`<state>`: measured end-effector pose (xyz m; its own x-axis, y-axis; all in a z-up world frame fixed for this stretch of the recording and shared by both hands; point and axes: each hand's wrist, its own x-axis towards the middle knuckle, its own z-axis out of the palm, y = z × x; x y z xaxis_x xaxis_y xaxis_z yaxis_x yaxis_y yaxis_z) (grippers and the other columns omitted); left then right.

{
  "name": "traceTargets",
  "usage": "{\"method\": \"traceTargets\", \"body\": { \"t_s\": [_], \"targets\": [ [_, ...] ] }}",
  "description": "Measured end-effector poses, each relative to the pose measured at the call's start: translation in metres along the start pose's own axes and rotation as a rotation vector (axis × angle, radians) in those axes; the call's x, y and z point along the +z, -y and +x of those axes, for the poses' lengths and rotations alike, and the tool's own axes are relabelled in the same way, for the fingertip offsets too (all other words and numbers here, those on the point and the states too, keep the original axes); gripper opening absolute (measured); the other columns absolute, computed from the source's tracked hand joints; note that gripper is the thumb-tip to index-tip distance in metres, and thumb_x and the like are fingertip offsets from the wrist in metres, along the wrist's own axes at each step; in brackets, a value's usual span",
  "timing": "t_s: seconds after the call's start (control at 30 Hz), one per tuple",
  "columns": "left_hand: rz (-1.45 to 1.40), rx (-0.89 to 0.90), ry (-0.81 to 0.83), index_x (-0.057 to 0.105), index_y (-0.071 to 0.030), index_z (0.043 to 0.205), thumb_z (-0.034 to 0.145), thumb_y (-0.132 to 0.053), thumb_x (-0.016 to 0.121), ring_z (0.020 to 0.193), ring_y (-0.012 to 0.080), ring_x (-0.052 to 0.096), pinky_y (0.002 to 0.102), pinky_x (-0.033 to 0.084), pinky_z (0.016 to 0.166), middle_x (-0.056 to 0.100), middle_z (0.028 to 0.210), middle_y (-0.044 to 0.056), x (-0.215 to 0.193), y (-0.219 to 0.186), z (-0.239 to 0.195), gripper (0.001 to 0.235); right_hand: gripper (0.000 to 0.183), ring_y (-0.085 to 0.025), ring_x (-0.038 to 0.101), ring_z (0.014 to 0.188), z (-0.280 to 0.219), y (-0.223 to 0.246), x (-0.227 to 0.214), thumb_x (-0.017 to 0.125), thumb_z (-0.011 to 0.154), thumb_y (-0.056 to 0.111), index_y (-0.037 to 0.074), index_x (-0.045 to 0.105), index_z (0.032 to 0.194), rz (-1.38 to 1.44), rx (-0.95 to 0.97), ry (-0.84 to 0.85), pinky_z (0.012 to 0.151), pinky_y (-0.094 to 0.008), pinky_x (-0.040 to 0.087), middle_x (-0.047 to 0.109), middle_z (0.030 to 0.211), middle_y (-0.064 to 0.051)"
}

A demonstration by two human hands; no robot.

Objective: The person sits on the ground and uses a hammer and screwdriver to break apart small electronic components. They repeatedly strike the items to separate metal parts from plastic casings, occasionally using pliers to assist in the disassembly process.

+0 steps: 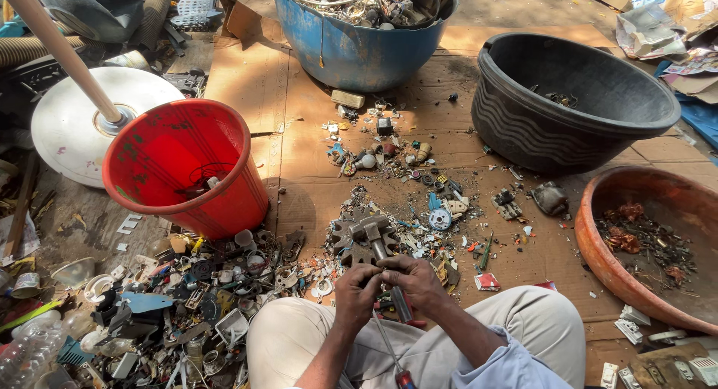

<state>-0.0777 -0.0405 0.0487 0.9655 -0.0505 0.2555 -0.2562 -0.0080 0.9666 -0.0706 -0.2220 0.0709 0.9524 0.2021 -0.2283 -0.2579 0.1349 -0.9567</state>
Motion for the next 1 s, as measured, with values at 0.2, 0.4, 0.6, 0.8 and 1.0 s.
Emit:
{"method": "traceTargets", "body": {
  "t_s": [0.2,0.4,0.6,0.8,1.0],
  "targets": [
    [-0.113,-0.119,0.078,0.076,0.001,0.100,0.093,-0.008,0.072,0.079,0.0104,0.069,0.025,0.056,0.070,0.073,0.091,0.005,0.009,0.005,0.000,0.012,0.025,-0.017,0.072,0.076,-0.001,-0.013,-0.019,0.073,0.092,0.004,-0.008,0.070,0.114,0.188,0.032,-0.012,0.071,-0.030,0.060,0.076,0.091,-0.012],
    [-0.351,-0.482,0.158,0.077,0.002,0.101,0.095,-0.013,0.069,0.071,0.0065,0.066,0.022,0.054,0.062,0.073,0.084,0.002,0.000,0.000,0.008,0.018,0.024,-0.015,0.074,0.077,0.003,-0.035,-0.013,0.072,0.091,0.003,-0.006,0.073,0.113,-0.002,-0.002,-0.122,0.072,-0.028,0.062,0.078,0.093,-0.011],
    [-0.529,-0.671,0.019,0.075,0.002,0.101,0.096,-0.017,0.066,0.052,0.0107,0.057,0.023,0.043,0.040,0.068,0.069,0.004,0.006,0.012,0.011,0.021,0.020,-0.015,0.073,0.076,0.007,-0.022,-0.001,0.070,0.090,0.001,-0.005,0.074,0.109,-0.013,-0.043,-0.178,0.070,-0.030,0.063,0.075,0.092,-0.010],
    [-0.761,-0.775,-0.010,0.065,0.003,0.104,0.090,-0.003,0.059,0.057,0.0142,0.064,0.027,0.046,0.040,0.072,0.080,0.009,0.006,0.027,0.016,0.017,0.015,-0.015,0.074,0.083,-0.003,0.004,0.018,0.067,0.091,0.002,-0.003,0.073,0.104,-0.284,-0.247,-0.194,0.072,-0.028,0.064,0.066,0.101,-0.005],
    [-0.785,-0.808,0.051,0.069,0.003,0.102,0.093,-0.010,0.060,0.058,0.0130,0.064,0.025,0.047,0.042,0.069,0.079,0.008,0.002,0.019,0.017,0.019,0.012,-0.017,0.071,0.086,-0.009,0.019,0.027,0.073,0.089,0.001,-0.002,0.073,0.100,-0.603,-0.449,-0.218,0.075,-0.030,0.059,0.070,0.097,-0.008]
  ]
}}
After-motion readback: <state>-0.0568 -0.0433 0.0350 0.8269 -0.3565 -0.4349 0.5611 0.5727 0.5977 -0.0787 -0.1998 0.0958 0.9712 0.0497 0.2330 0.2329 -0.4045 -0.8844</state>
